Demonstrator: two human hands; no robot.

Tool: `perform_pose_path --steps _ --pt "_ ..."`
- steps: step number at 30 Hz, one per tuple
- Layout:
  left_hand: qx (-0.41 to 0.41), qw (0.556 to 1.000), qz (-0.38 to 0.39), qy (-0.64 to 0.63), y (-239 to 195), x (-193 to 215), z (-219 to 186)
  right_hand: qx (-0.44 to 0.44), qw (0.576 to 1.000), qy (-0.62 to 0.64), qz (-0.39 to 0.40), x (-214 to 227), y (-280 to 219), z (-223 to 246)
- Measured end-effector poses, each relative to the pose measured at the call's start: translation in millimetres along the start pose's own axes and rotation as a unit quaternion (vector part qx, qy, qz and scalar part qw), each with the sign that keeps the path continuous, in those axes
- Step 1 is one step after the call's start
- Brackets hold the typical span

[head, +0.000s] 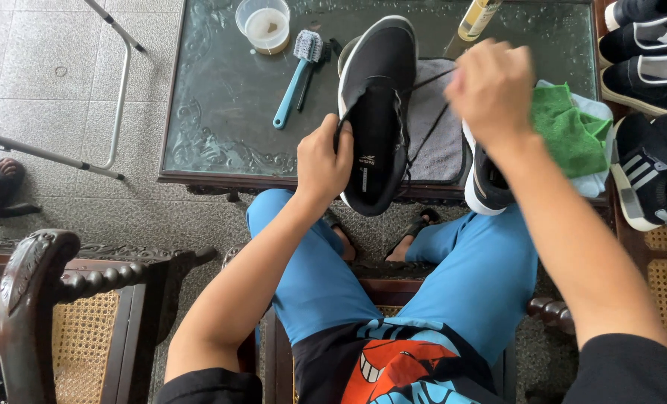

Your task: The person removes the laces from a pair of black sneakers, placing them into a small bowl. They then use a brush to scrub the interior lining of the shoes. The person repeats the process of removing laces and scrubbing the interior for the second shoe.

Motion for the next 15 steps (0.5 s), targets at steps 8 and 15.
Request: perform_pose_path --steps 8,15 --pt "0.003 1.0 -0.025 -0.006 5 8 0 -0.245 0.959 -0.141 0.023 -79 -71 -179" --pt "-0.01 1.0 -0.007 -0.009 2 4 -1 -0.245 0.964 0.101 0.008 -64 -56 -139"
Point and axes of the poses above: each hand's wrist, its own y-axis towards the middle knuckle, its own x-axis out of the back of the hand, z = x × y, the point moved 3 cm from there along y, towards the middle knuckle, and after that the axes turned 12 degrees about -y, right-handed, at the moved point
